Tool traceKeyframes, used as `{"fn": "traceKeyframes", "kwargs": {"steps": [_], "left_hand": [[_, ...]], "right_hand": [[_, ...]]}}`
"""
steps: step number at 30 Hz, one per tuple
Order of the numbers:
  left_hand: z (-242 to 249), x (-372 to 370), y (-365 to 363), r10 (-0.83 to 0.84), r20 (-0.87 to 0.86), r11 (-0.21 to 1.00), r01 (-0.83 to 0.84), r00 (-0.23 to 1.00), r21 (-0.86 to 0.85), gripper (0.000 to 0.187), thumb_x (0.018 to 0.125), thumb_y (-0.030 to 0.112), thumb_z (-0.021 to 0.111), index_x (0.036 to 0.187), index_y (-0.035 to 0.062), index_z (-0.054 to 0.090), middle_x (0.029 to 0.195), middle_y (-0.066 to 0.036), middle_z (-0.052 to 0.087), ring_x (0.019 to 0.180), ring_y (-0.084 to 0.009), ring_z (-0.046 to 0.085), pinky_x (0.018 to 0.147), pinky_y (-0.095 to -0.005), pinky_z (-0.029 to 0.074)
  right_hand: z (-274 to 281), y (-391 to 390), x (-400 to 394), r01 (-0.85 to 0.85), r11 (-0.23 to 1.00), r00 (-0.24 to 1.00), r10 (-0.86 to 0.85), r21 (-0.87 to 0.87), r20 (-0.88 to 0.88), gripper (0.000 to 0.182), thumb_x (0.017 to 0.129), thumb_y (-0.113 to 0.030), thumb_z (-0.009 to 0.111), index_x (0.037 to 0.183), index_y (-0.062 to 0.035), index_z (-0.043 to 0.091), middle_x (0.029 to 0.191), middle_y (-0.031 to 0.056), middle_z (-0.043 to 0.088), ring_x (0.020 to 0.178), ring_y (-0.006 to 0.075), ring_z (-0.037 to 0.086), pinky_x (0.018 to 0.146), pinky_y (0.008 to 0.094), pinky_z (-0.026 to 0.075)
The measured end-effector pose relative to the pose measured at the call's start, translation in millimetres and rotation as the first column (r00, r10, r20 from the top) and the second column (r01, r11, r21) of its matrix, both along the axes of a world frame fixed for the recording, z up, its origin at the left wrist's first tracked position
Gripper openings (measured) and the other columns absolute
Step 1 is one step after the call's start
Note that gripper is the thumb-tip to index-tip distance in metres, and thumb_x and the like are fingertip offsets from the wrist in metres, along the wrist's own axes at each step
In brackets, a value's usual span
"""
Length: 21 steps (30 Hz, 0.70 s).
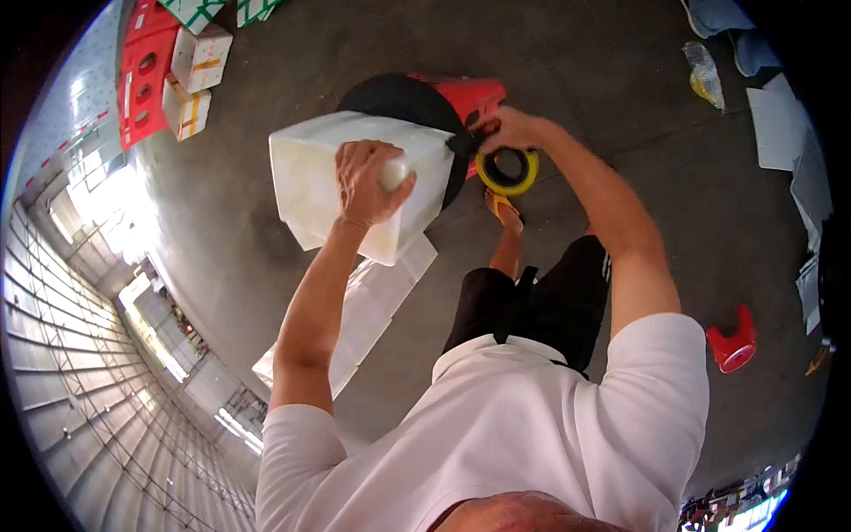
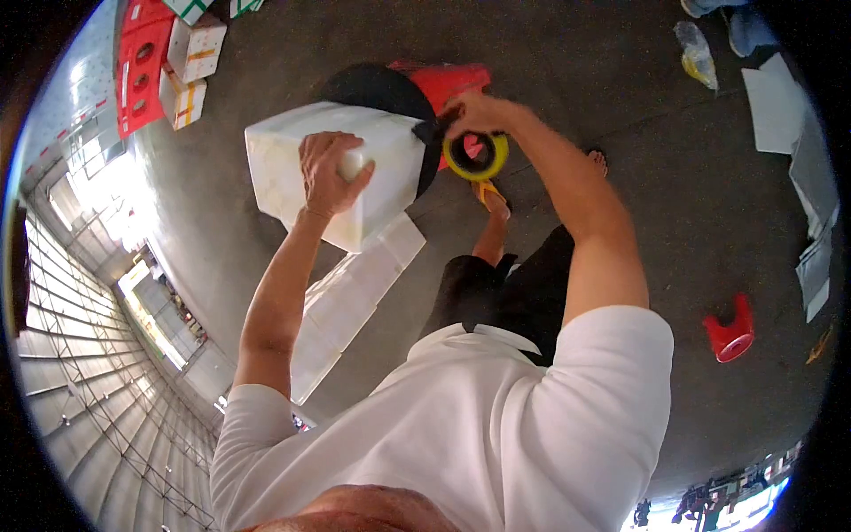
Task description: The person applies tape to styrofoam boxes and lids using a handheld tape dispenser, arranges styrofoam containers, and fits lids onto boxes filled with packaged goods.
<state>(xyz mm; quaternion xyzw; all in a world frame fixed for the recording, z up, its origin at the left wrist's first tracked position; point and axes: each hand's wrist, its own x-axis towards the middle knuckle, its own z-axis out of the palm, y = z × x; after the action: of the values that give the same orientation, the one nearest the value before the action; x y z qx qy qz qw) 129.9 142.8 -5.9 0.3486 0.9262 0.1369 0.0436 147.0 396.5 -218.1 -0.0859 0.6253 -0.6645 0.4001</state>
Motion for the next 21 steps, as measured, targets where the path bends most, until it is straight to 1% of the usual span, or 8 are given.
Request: {"fn": "traceKeyframes", "kwargs": {"steps": [6, 8, 11, 12, 14, 17, 19, 21], "left_hand": [[-24.9, -60.5, 3.4, 0.425, -0.151, 0.896, -0.438, 0.893, -0.073, 0.036, 0.070, 0.039, 0.074, 0.094, 0.0138, 0.068, 0.099, -0.009, 0.063, 0.101, -0.0311, 0.054, 0.095, -0.0426, 0.037], [-24.8, -88.9, 1.3, 0.757, -0.111, 0.644, -0.764, 0.644, -0.041, 0.041, 0.071, 0.039, 0.073, 0.103, 0.0143, 0.066, 0.109, -0.010, 0.063, 0.108, -0.0313, 0.052, 0.099, -0.0432, 0.035], [-39.1, -119.8, -22.3, 0.830, -0.248, 0.550, -0.805, 0.500, 0.220, 0.047, 0.070, 0.036, 0.075, 0.110, 0.0143, 0.063, 0.117, -0.011, 0.061, 0.113, -0.0324, 0.050, 0.102, -0.0446, 0.034], [-28.8, -114.8, -7.4, 0.817, -0.249, 0.572, -0.787, 0.521, 0.230, 0.047, 0.070, 0.036, 0.075, 0.110, 0.0143, 0.063, 0.117, -0.011, 0.061, 0.113, -0.0324, 0.050, 0.102, -0.0446, 0.034], [4.9, -81.8, 9.2, 0.092, -0.053, 0.995, -0.090, 0.994, 0.041, 0.050, 0.068, 0.031, 0.077, 0.112, 0.0137, 0.061, 0.115, -0.012, 0.060, 0.113, -0.0334, 0.050, 0.102, -0.0451, 0.034], [-3.8, -84.0, -8.5, -0.007, -0.102, 0.975, -0.015, 0.995, -0.220, 0.050, 0.067, 0.027, 0.078, 0.111, 0.0134, 0.061, 0.114, -0.012, 0.059, 0.113, -0.0330, 0.050, 0.102, -0.0453, 0.033], [-13.0, -97.2, -19.1, 0.150, -0.166, 0.953, -0.187, 0.975, -0.237, 0.050, 0.068, 0.030, 0.076, 0.113, 0.0138, 0.061, 0.115, -0.013, 0.059, 0.113, -0.0332, 0.050, 0.102, -0.0462, 0.034], [-20.1, -119.5, -38.5, 0.227, -0.146, 0.943, -0.255, 0.963, -0.216, 0.051, 0.068, 0.032, 0.075, 0.114, 0.0140, 0.061, 0.117, -0.013, 0.059, 0.114, -0.0337, 0.050, 0.102, -0.0464, 0.034]], "right_hand": [[-14.7, -15.6, 80.0, 0.204, 0.979, 0.973, -0.200, 0.023, -0.118, 0.064, 0.068, -0.031, 0.080, 0.125, -0.0078, 0.061, 0.119, 0.0168, 0.061, 0.113, 0.0253, 0.057, 0.096, 0.0364, 0.045], [-0.7, -21.1, 63.2, 0.226, 0.974, 0.965, -0.221, 0.024, -0.140, 0.057, 0.072, -0.020, 0.078, 0.123, -0.0031, 0.061, 0.110, 0.0124, 0.065, 0.102, 0.0210, 0.059, 0.092, 0.0326, 0.045], [-15.8, -15.9, 4.7, 0.389, 0.891, 0.920, -0.390, -0.234, 0.045, 0.056, 0.070, -0.022, 0.078, 0.122, -0.0044, 0.062, 0.110, 0.0131, 0.066, 0.103, 0.0212, 0.060, 0.091, 0.0320, 0.045], [-21.9, -18.0, -16.0, 0.376, 0.921, 0.912, -0.387, -0.099, -0.133, 0.055, 0.071, -0.021, 0.078, 0.121, -0.0043, 0.063, 0.109, 0.0130, 0.066, 0.101, 0.0208, 0.061, 0.089, 0.0316, 0.046], [-22.4, -18.7, -45.2, 0.385, 0.922, 0.888, -0.360, 0.033, -0.284, 0.053, 0.071, -0.020, 0.078, 0.120, -0.0042, 0.063, 0.109, 0.0128, 0.067, 0.099, 0.0204, 0.061, 0.087, 0.0312, 0.048], [-17.6, -35.9, -48.8, 0.295, 0.955, 0.939, -0.289, 0.004, -0.186, 0.054, 0.070, -0.020, 0.079, 0.120, -0.0038, 0.063, 0.111, 0.0129, 0.067, 0.100, 0.0203, 0.062, 0.086, 0.0316, 0.048], [-26.7, -40.7, -35.4, 0.428, 0.898, 0.873, -0.440, -0.103, -0.209, 0.057, 0.070, -0.020, 0.080, 0.122, -0.0041, 0.062, 0.114, 0.0140, 0.065, 0.101, 0.0212, 0.062, 0.089, 0.0319, 0.048], [-11.2, -40.3, 24.1, 0.287, 0.950, 0.958, -0.285, -0.121, 0.034, 0.061, 0.069, -0.024, 0.081, 0.124, -0.0056, 0.061, 0.115, 0.0154, 0.064, 0.103, 0.0217, 0.061, 0.091, 0.0333, 0.047]]}}
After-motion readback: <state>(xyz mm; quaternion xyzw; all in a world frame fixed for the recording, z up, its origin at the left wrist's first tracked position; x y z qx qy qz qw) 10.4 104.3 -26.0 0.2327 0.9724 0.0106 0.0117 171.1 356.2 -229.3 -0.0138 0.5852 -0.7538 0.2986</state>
